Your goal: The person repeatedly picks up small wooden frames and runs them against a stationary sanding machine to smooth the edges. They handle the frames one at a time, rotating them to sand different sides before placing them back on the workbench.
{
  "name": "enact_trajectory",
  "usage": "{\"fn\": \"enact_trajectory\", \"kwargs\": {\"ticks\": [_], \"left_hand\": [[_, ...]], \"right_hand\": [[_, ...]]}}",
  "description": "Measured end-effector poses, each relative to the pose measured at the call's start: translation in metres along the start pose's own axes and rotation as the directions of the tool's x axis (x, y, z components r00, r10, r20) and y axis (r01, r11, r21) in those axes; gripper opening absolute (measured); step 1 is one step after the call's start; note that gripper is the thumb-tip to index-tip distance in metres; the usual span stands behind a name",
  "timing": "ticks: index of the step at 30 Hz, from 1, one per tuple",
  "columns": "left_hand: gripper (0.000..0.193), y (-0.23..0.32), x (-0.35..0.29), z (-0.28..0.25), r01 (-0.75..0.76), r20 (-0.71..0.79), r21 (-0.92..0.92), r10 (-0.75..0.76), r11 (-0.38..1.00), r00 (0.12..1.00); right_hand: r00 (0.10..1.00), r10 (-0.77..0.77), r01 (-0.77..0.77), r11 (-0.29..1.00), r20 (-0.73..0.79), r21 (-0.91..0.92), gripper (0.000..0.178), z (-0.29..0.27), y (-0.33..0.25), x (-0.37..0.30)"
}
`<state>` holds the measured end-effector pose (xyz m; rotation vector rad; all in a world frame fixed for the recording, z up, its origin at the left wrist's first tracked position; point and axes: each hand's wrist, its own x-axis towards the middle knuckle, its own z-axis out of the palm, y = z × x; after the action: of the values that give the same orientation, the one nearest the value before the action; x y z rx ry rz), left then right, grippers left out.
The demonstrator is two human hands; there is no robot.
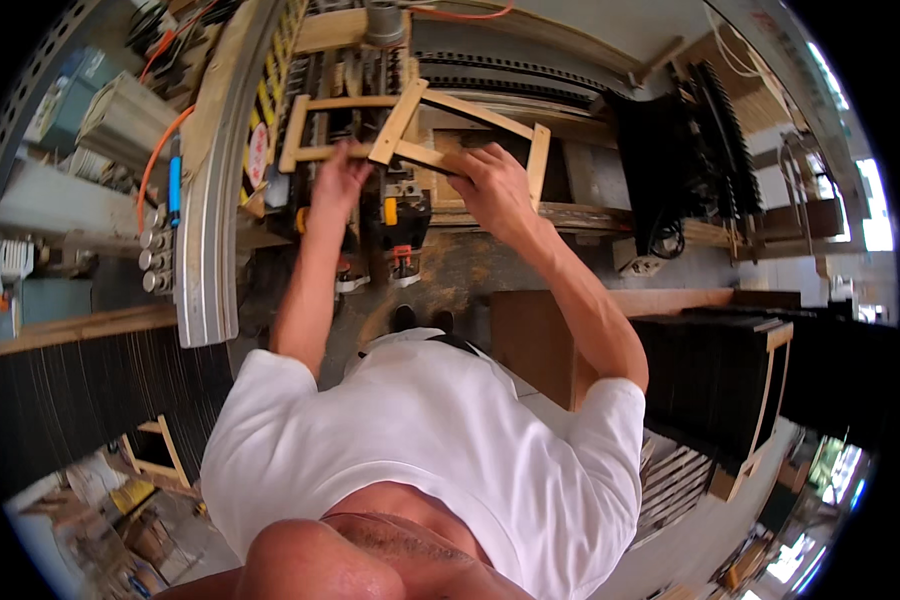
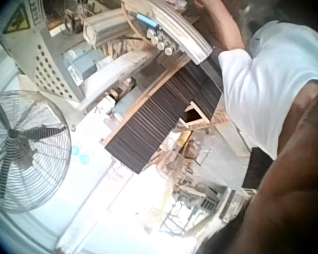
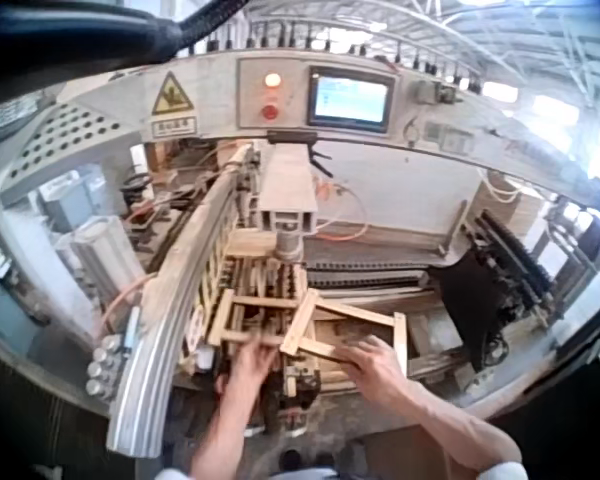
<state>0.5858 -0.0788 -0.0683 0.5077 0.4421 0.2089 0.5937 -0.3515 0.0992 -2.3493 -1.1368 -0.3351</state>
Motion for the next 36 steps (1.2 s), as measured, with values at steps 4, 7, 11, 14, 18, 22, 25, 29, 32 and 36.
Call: {"fn": "enact_trajectory", "kwargs": {"ticks": [4, 7, 11, 14, 18, 22, 25, 29, 32, 36], "left_hand": [[0.025, -0.026, -0.115, -0.041, 0.057, -0.004, -0.010, -0.057, 0.998, 0.998], [0.026, -0.035, -0.188, -0.060, 0.034, -0.004, -0.003, -0.034, 0.999, 0.999], [0.026, -0.045, -0.253, -0.069, -0.017, -0.136, 0.004, 0.017, 1.000, 0.991], [0.025, -0.053, -0.285, -0.073, -0.065, -0.260, 0.087, 0.086, 0.994, 0.962], [0.025, -0.072, -0.308, -0.092, -0.136, -0.391, 0.041, 0.141, 0.990, 0.910], [0.025, -0.081, -0.314, -0.105, -0.207, -0.497, 0.059, 0.209, 0.977, 0.842], [0.022, -0.086, -0.318, -0.112, -0.240, -0.525, 0.047, 0.228, 0.970, 0.820], [0.021, -0.091, -0.316, -0.122, -0.280, -0.516, 0.049, 0.264, 0.959, 0.815], [0.022, -0.096, -0.313, -0.129, -0.283, -0.555, 0.032, 0.252, 0.959, 0.793], [0.022, -0.102, -0.307, -0.133, -0.278, -0.580, 0.052, 0.256, 0.959, 0.773]], "right_hand": [[0.988, -0.153, 0.153, 0.985, -0.003, 0.076, 0.025, 0.076, 0.009, 0.058], [0.965, -0.261, 0.260, 0.959, -0.003, 0.114, 0.026, 0.133, 0.007, 0.095], [0.933, -0.355, 0.350, 0.933, 0.061, 0.087, 0.036, 0.190, 0.011, 0.128], [0.920, -0.383, 0.381, 0.924, 0.076, 0.042, 0.033, 0.211, 0.018, 0.143], [0.921, -0.369, 0.377, 0.925, 0.128, -0.052, 0.034, 0.219, 0.031, 0.171], [0.930, -0.284, 0.328, 0.927, 0.233, -0.182, 0.035, 0.227, 0.051, 0.207], [0.942, -0.248, 0.292, 0.937, 0.225, -0.189, 0.034, 0.230, 0.060, 0.222], [0.941, -0.272, 0.304, 0.941, 0.204, -0.148, 0.032, 0.235, 0.067, 0.228], [0.934, -0.308, 0.334, 0.933, 0.180, -0.133, 0.030, 0.233, 0.067, 0.228], [0.925, -0.306, 0.340, 0.932, 0.224, -0.130, 0.030, 0.227, 0.064, 0.230]]}}
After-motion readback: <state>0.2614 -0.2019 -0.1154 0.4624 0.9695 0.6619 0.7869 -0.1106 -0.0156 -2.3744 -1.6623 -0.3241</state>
